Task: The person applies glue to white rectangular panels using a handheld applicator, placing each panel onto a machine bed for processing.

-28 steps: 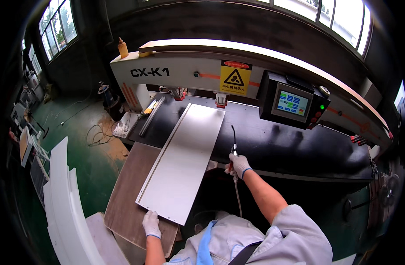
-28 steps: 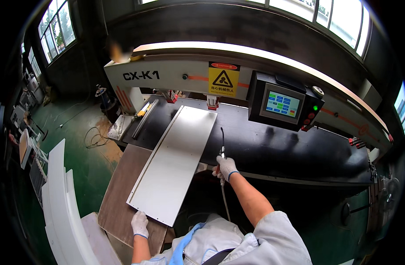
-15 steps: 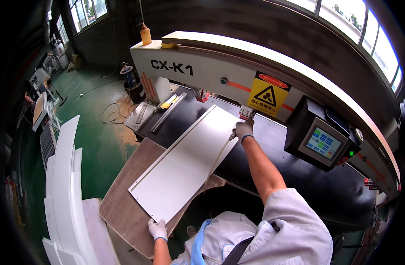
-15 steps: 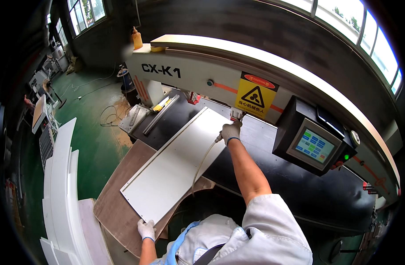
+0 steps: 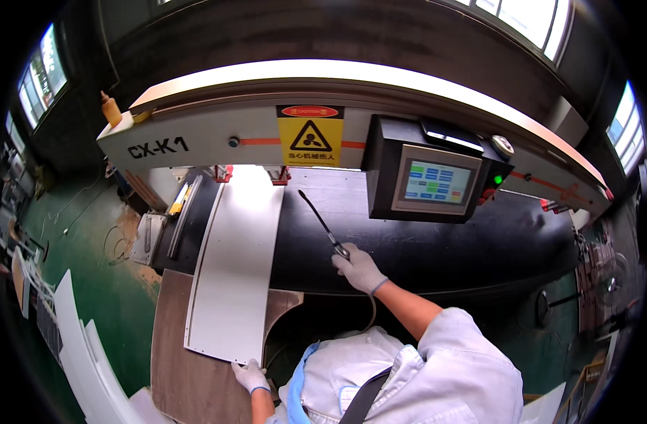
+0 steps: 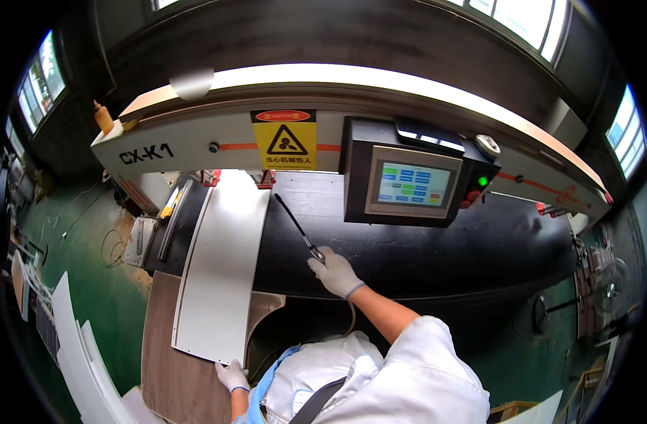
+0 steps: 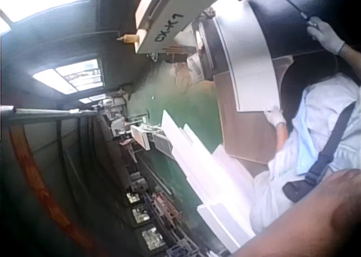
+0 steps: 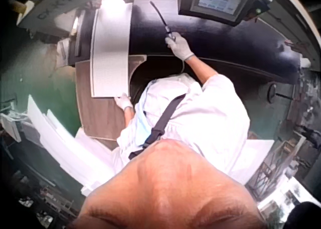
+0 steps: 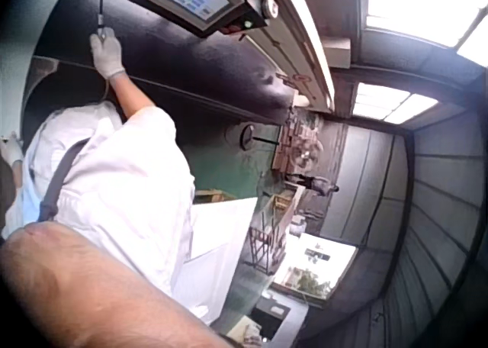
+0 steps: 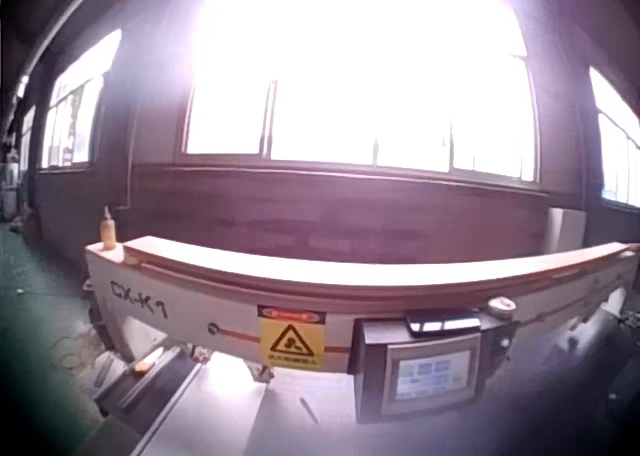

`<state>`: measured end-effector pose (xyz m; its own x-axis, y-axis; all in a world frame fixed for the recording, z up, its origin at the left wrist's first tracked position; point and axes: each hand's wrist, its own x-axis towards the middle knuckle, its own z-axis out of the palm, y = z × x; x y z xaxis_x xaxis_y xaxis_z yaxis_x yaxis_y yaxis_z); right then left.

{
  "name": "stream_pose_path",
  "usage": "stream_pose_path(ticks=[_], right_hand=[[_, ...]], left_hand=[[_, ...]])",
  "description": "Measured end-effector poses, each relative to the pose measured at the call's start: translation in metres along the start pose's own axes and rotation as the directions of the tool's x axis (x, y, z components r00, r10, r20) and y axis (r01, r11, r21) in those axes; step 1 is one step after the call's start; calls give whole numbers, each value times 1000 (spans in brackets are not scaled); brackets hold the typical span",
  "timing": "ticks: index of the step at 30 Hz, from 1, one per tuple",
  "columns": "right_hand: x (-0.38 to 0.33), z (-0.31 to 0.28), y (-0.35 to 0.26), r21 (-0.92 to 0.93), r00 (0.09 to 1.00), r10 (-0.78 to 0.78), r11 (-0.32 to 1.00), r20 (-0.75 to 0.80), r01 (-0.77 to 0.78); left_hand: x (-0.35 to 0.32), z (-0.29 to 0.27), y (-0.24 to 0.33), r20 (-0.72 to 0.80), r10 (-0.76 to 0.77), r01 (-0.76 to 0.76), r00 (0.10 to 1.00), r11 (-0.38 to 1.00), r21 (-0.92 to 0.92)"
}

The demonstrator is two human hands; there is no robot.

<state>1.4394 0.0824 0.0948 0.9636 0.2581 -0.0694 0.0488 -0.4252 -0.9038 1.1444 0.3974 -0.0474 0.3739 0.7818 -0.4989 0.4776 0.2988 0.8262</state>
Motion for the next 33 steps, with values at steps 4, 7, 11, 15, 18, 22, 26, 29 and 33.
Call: stream_pose_path(ticks=[4, 7, 11, 15, 18, 22, 26, 29, 33], right_hand=[[-121, -23, 10, 207, 853, 50, 976, -519, 69], [-153, -47, -15, 282, 752, 176, 959, -635, 14], [-156, -68, -22, 218, 702, 169, 976, -692, -19], [-147, -74, -29, 182, 696, 147, 983, -703, -23], [-141, -81, -32, 164, 698, 204, 978, -686, -125], [-143, -64, -40, 188, 699, 91, 980, -709, 63], [-129, -15, -17, 16, 865, 41, 999, -500, -38], [-95, 21, -15, 57, 946, 102, 994, -306, -89], [-46, 45, -42, 191, 952, 284, 947, -116, -260]], left_hand=[[9, -6, 7, 11, 10, -9, 1000, 1000, -19], [21, -13, 9, 18, 13, -12, 1000, 998, -57], [27, -24, 6, 103, 42, -39, 994, 999, -28], [24, -35, 10, 207, 74, -74, 976, 997, -6], [21, -38, 14, 254, 61, -60, 965, 998, -9], [15, -33, 12, 195, 63, -68, 979, 997, 20], [-11, -24, 15, 198, 52, -83, 979, 985, 149], [-2, -30, 10, 207, 81, -129, 975, 964, 233], [6, -27, 1, 248, 259, -327, 933, 900, 288]])
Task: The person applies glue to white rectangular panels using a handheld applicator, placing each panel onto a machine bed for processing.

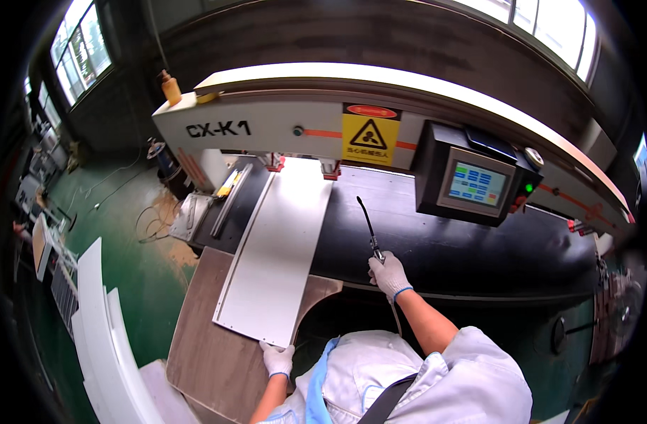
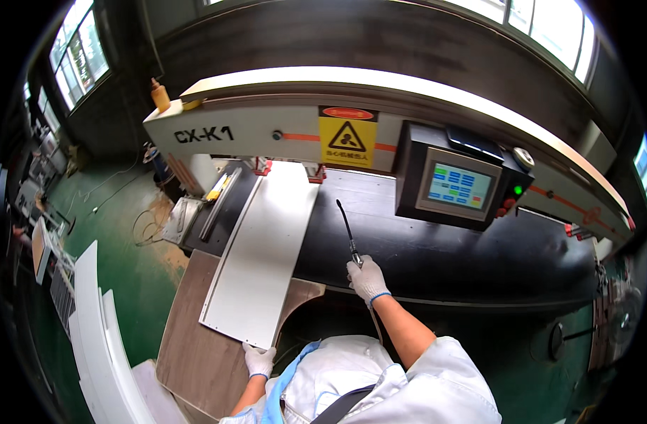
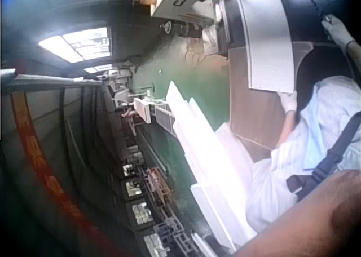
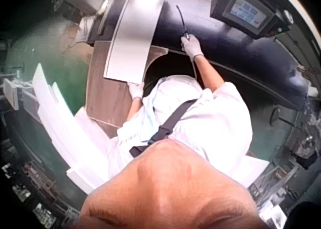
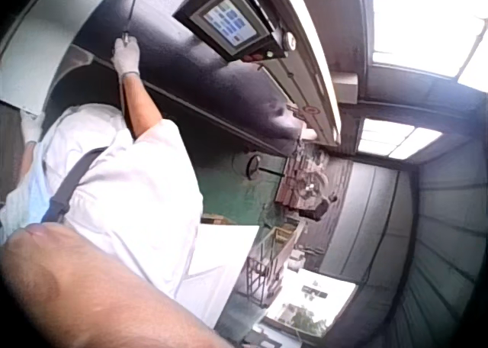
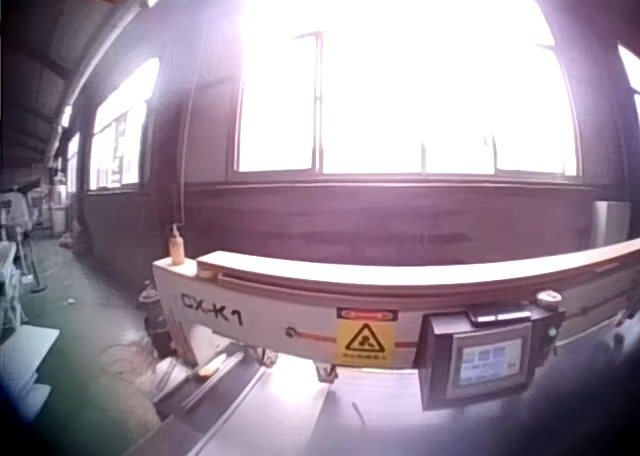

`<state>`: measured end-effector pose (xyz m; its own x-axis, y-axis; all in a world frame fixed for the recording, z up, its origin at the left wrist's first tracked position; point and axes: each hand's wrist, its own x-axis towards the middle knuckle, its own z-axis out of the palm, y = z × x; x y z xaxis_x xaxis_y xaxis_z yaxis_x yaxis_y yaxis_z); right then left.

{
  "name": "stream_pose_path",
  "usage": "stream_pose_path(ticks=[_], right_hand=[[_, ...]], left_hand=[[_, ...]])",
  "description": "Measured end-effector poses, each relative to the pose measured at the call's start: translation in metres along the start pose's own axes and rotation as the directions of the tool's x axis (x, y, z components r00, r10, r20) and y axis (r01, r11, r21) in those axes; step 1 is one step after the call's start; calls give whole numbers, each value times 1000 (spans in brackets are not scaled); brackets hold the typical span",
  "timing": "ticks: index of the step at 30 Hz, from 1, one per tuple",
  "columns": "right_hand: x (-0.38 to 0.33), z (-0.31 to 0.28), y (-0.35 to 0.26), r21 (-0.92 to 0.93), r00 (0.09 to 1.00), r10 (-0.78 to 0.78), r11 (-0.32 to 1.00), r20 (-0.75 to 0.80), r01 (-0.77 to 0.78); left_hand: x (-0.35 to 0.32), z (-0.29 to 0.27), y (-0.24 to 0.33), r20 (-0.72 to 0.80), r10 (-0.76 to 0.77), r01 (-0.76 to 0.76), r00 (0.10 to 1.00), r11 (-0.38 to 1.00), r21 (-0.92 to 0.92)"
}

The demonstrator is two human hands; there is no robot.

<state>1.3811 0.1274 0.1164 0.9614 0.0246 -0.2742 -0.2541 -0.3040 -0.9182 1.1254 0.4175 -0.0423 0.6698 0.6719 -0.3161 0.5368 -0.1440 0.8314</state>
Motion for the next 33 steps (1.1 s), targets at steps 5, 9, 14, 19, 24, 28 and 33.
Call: stream_pose_path(ticks=[5, 9, 14, 19, 24, 28, 33], right_hand=[[30, 41, -3, 18, 995, 56, 998, 88, -58], [46, 67, -23, 94, 997, -59, 994, 40, 55], [68, 103, -85, 92, 979, -108, 991, 170, 94], [100, 139, -135, 237, 965, -229, 952, 127, 195], [110, 192, -149, 339, 973, -89, 941, 214, 11], [145, 178, -125, 356, 952, -22, 930, 304, -92], [35, 215, -90, 36, 753, -127, 990, 646, 136]], left_hand=[[-12, -7, 6, -52, -17, 26, 999, 984, 174], [-12, -8, -3, -11, -43, 44, 999, 990, 134], [-9, -9, -4, 24, -66, 64, 998, 994, 92], [-7, -6, 7, 15, -88, 87, 996, 994, 66], [-16, -21, -10, -128, 30, -22, 991, 998, 64], [-34, -4, -9, -291, -113, 55, 950, 979, -197], [-139, -21, -70, -488, -468, 1, 737, 723, -691]])
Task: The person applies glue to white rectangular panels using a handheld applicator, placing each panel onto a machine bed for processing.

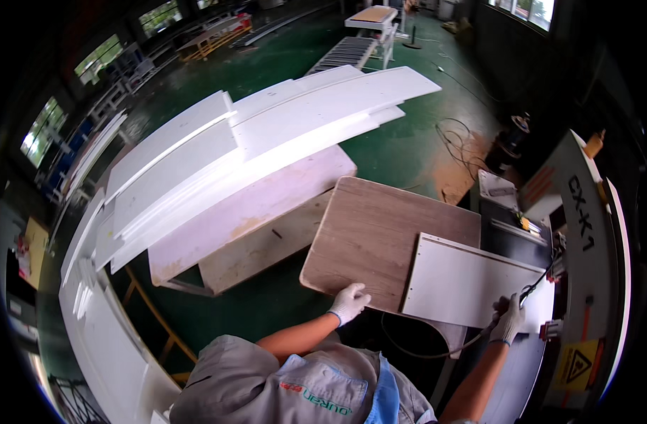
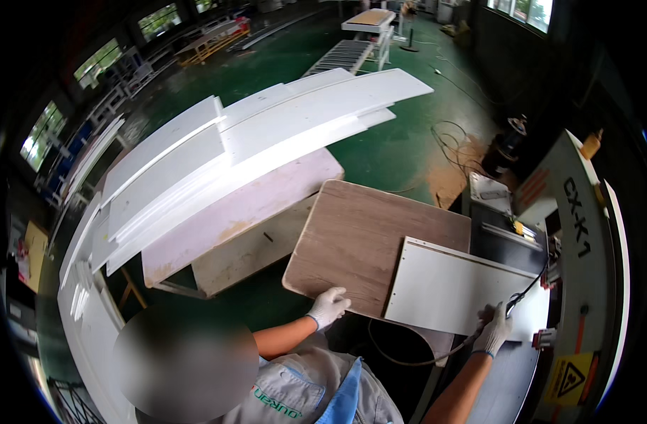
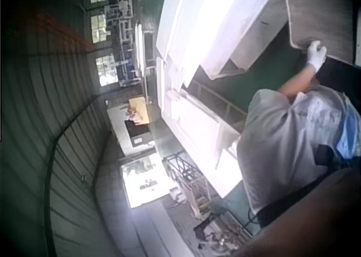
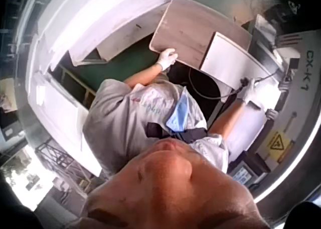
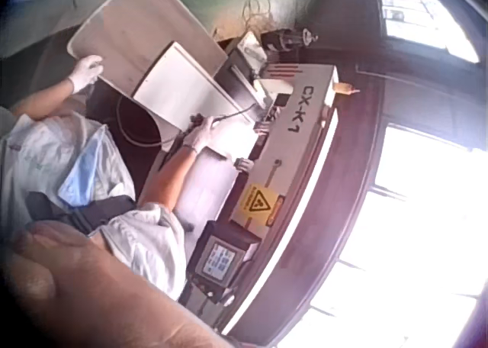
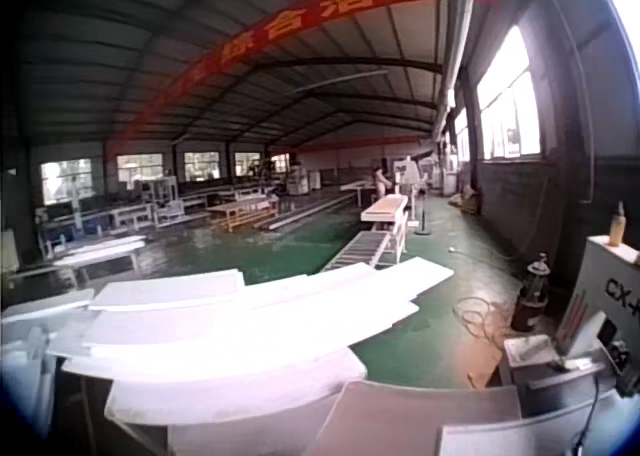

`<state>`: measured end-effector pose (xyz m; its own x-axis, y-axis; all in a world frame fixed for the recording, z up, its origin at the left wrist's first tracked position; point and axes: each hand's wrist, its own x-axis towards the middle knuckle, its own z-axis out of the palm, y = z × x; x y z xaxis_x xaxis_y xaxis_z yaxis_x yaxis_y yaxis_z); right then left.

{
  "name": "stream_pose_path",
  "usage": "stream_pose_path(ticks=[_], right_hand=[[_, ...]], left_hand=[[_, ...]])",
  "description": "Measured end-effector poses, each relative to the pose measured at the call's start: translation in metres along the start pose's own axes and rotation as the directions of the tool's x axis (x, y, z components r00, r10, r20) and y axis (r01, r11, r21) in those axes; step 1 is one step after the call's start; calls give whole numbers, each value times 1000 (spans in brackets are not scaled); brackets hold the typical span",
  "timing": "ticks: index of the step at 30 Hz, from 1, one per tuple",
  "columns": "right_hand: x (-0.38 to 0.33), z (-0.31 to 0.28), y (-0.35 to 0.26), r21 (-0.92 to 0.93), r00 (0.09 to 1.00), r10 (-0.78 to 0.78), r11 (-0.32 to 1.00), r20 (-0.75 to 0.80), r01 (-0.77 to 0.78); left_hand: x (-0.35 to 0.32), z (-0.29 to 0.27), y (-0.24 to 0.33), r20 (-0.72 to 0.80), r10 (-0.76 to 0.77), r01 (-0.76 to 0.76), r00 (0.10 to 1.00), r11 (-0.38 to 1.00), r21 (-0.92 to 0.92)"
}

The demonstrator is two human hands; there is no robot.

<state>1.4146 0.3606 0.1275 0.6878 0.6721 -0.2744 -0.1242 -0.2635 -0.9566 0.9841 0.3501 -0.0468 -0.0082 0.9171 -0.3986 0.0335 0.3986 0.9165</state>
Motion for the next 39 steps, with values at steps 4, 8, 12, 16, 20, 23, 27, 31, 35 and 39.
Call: stream_pose_path(ticks=[4, 8, 12, 16, 20, 23, 27, 31, 35, 39], right_hand=[[-52, 34, 51, -97, 966, 105, 992, 237, -84], [-123, 69, 78, -175, 919, 225, 969, 323, -175], [-186, 102, 110, -201, 943, 162, 974, 290, -105], [-273, 153, 124, -236, 943, 246, 952, 226, -192], [-374, 181, 115, -316, 924, 361, 898, 127, -307], [-417, 206, 90, -443, 887, 432, 836, 165, -325], [-430, 187, 111, -470, 936, 351, 821, -30, -323], [-484, 152, 111, -391, 852, 345, 776, -395, -495], [-479, 125, 156, -342, 817, 231, 823, -528, -454], [-391, 59, 183, -488, 797, -44, 811, -603, -324]], left_hand=[[-14, -126, 0, -414, -140, 29, 900, 964, -264], [28, -280, 18, -586, -148, -83, 796, 934, -349], [119, -409, 100, -629, -198, -182, 752, 855, -486], [227, -531, 164, -581, -215, -313, 785, 673, -671], [344, -509, 189, -334, -185, -56, 924, 799, -599], [391, -551, 171, -116, -237, 131, 965, 811, -570], [437, -533, 193, -66, -211, 146, 975, 838, -526], [449, -476, 216, -60, -328, 297, 943, 908, -296], [452, -487, 221, -113, -343, 280, 933, 884, -373], [447, -491, 225, -187, -349, 223, 918, 846, -484]])
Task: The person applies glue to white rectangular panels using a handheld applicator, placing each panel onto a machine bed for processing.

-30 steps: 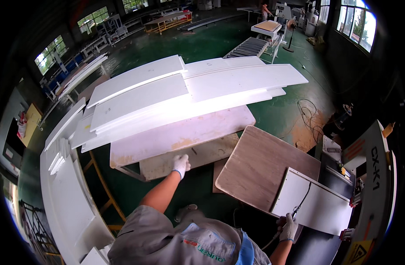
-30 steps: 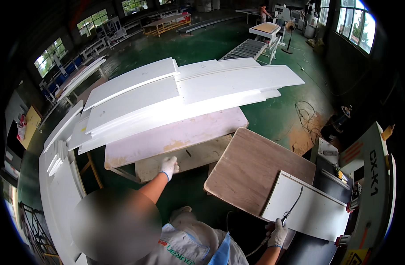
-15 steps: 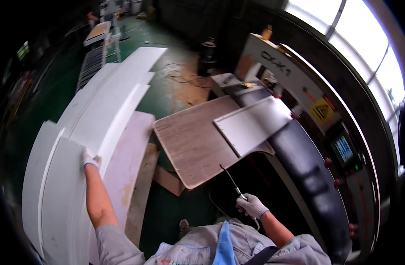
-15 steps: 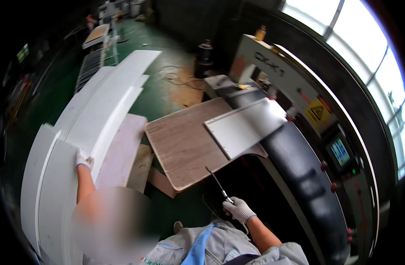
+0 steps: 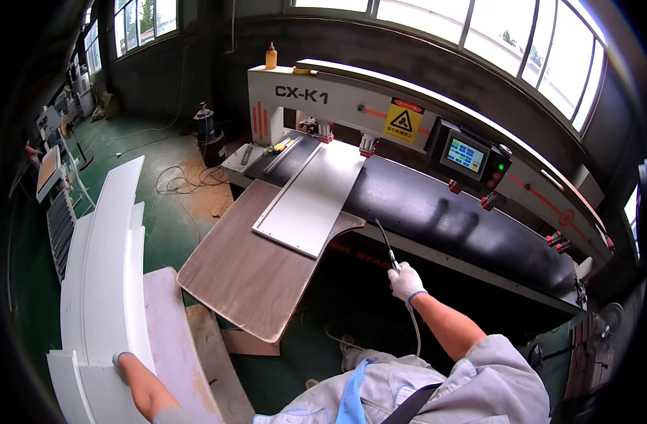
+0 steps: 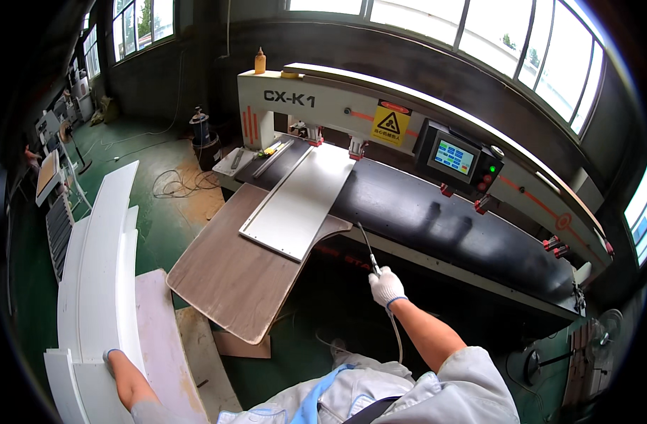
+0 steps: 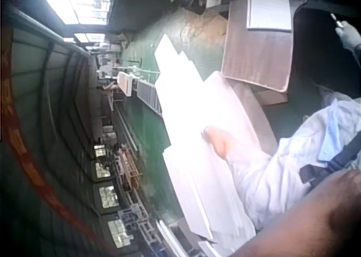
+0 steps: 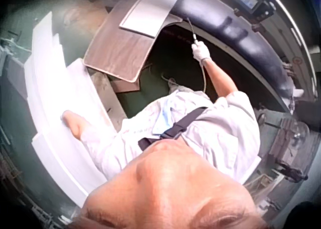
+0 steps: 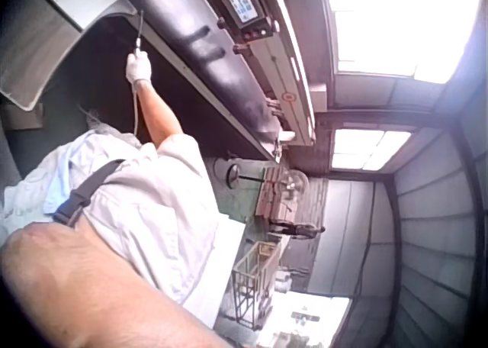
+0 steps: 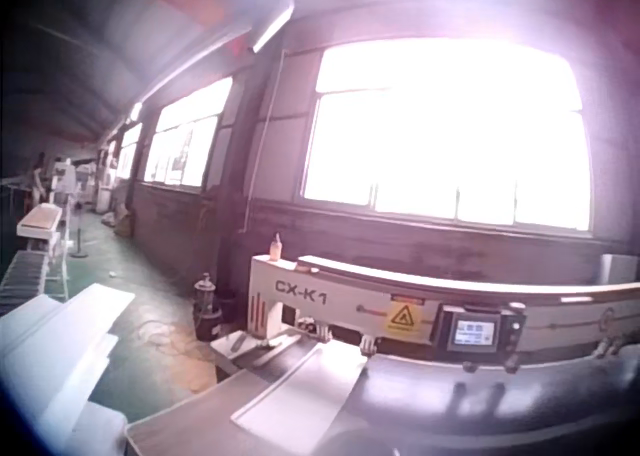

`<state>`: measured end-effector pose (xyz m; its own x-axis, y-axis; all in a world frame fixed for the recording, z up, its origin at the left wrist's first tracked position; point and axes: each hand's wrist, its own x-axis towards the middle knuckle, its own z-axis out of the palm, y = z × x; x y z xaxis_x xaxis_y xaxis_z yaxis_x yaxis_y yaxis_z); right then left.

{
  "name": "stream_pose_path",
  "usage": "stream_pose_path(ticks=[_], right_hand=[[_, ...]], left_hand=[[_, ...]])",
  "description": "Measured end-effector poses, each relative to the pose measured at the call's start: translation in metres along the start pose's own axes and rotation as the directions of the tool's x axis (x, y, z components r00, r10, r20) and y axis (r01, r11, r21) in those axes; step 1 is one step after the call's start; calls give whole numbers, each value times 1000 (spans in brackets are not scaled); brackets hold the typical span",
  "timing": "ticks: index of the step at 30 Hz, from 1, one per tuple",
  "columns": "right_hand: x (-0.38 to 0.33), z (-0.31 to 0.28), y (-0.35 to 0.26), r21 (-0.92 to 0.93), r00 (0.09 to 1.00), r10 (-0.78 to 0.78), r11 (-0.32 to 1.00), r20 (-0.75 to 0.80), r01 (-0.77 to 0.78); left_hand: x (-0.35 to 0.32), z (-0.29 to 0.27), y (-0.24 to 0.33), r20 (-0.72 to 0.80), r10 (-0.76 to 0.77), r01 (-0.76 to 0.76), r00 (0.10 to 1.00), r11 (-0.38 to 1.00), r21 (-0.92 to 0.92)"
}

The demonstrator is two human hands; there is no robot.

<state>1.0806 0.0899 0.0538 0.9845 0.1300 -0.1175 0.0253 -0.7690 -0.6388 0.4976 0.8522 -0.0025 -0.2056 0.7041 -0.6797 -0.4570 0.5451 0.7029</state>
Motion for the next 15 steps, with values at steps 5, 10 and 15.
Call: stream_pose_path(ticks=[5, 10, 15], right_hand=[[146, -19, -132, -294, 965, -158, 951, -212, 91], [306, -52, -211, -250, 954, -47, 968, -296, -29], [382, -41, -270, -217, 964, -52, 976, -261, -6]], left_hand=[[-21, -34, 2, -190, 87, -144, 978, 939, -312], [-69, -32, -29, -347, 115, -318, 931, 724, -612], [-115, -67, -85, -376, 225, -415, 899, 714, -564]])
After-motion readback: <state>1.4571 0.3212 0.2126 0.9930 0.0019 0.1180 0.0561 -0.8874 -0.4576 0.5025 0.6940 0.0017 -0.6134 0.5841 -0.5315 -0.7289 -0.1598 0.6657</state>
